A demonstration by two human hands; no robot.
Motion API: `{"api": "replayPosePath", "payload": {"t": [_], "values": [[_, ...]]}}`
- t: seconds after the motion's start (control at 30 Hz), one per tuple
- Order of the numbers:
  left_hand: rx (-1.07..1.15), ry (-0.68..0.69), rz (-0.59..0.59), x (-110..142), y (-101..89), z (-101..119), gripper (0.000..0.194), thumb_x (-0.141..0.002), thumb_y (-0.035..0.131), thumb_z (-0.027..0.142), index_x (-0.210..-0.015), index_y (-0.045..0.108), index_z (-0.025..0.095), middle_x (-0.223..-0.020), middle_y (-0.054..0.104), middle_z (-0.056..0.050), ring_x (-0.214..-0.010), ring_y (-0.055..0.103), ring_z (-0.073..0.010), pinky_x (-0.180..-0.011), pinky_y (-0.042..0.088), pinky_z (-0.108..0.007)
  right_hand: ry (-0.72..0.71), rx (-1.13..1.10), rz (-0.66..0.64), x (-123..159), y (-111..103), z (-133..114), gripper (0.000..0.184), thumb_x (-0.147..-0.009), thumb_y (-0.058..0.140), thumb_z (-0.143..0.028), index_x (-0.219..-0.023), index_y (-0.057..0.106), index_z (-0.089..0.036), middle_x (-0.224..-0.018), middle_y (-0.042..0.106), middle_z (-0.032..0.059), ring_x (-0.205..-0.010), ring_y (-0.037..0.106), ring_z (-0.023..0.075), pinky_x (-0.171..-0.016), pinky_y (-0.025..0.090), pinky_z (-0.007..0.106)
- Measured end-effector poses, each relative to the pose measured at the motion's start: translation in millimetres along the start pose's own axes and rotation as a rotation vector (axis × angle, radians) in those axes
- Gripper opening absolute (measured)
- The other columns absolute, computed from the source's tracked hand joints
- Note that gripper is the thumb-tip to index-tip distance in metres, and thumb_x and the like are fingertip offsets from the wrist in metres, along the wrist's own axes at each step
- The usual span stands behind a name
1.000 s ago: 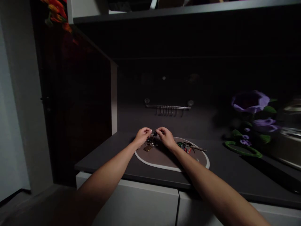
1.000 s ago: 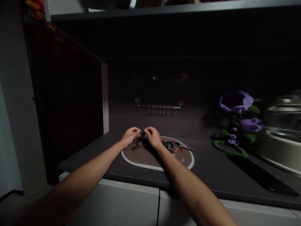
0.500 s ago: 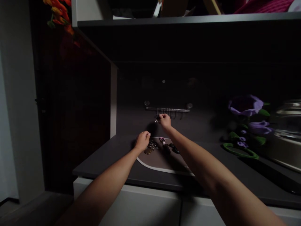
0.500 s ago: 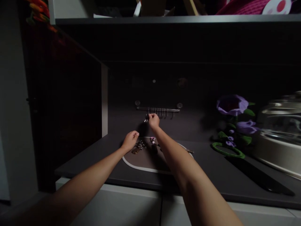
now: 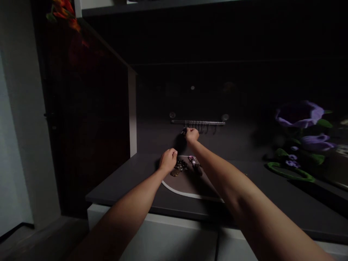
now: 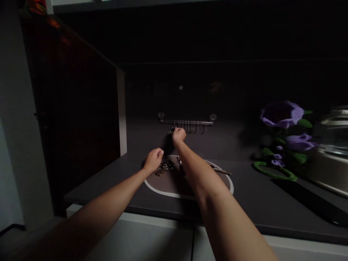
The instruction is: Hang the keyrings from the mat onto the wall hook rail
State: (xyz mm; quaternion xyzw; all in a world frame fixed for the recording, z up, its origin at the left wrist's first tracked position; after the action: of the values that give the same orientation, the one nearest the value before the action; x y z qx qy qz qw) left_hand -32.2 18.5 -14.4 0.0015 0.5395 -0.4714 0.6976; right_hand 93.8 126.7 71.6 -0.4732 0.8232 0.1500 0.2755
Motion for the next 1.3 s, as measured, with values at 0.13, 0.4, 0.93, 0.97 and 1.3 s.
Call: {"api": "replayPosePath", "payload": {"t": [0.13,0.4,0.93,0.97,1.3], "values": [[0.008,-0.003,0.004,0,-1.3,1,0.024,-0.083,0.035,0.026,-0.073,0.055,0.018,-0.072,0.058,-0.005,-0.070,0.051,-0.0163,-0.065,0.034,-0.026,0.061,0.103,-0.002,4,-1,3,0.027,-0.077,0.044,-0.032,-0.081,0.064,-0.014,-0.075,0.065,0.0096,-0.070,0.061,0.0172,-0.066,0.046,0.027],[-0.008,-0.020,0.009,0,-2.0,-3,0.023,-0.083,0.035,0.027,-0.072,0.054,0.018,-0.071,0.057,-0.005,-0.070,0.050,-0.0160,-0.066,0.034,-0.026,0.051,0.005,-0.044,9,-2,15,0.020,-0.073,0.047,-0.028,-0.080,0.061,-0.015,-0.077,0.064,0.0071,-0.069,0.059,0.0142,-0.069,0.046,0.026],[0.006,0.017,-0.097,9,-13.0,2,0.019,-0.080,0.039,0.021,-0.080,0.057,0.017,-0.080,0.058,-0.005,-0.077,0.050,-0.0157,-0.072,0.037,-0.026,0.061,-0.060,-0.334,76,-55,-17,0.027,-0.072,0.047,-0.018,-0.097,0.055,-0.013,-0.086,0.064,0.0067,-0.070,0.059,0.0112,-0.070,0.046,0.026],[0.008,0.017,-0.104,9,-13.6,2,0.019,-0.080,0.039,0.020,-0.080,0.058,0.017,-0.081,0.058,-0.005,-0.078,0.050,-0.0156,-0.072,0.037,-0.026,0.053,-0.049,-0.360,84,-58,-14,0.027,-0.073,0.046,-0.019,-0.099,0.054,-0.013,-0.083,0.064,0.0059,-0.068,0.059,0.0109,-0.069,0.046,0.026],[0.047,0.055,-0.216,11,-17.0,0,0.017,-0.076,0.047,0.021,-0.081,0.062,0.016,-0.081,0.058,-0.005,-0.076,0.050,-0.0153,-0.071,0.037,-0.026,-0.275,0.381,-0.649,116,-89,8,0.018,-0.073,0.053,-0.016,-0.087,0.063,-0.018,-0.084,0.066,0.0044,-0.077,0.059,0.0145,-0.074,0.042,0.026]]}}
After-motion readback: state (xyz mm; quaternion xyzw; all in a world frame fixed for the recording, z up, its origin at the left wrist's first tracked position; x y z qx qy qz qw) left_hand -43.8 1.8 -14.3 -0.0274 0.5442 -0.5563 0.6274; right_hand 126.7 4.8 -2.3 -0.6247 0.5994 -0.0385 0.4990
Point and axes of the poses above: each hand's wrist, its own x-axis away from the middle knuckle, its own y-axis out of the palm, z = x × y, the point moved 2 cm from there along -x, towards the middle knuckle
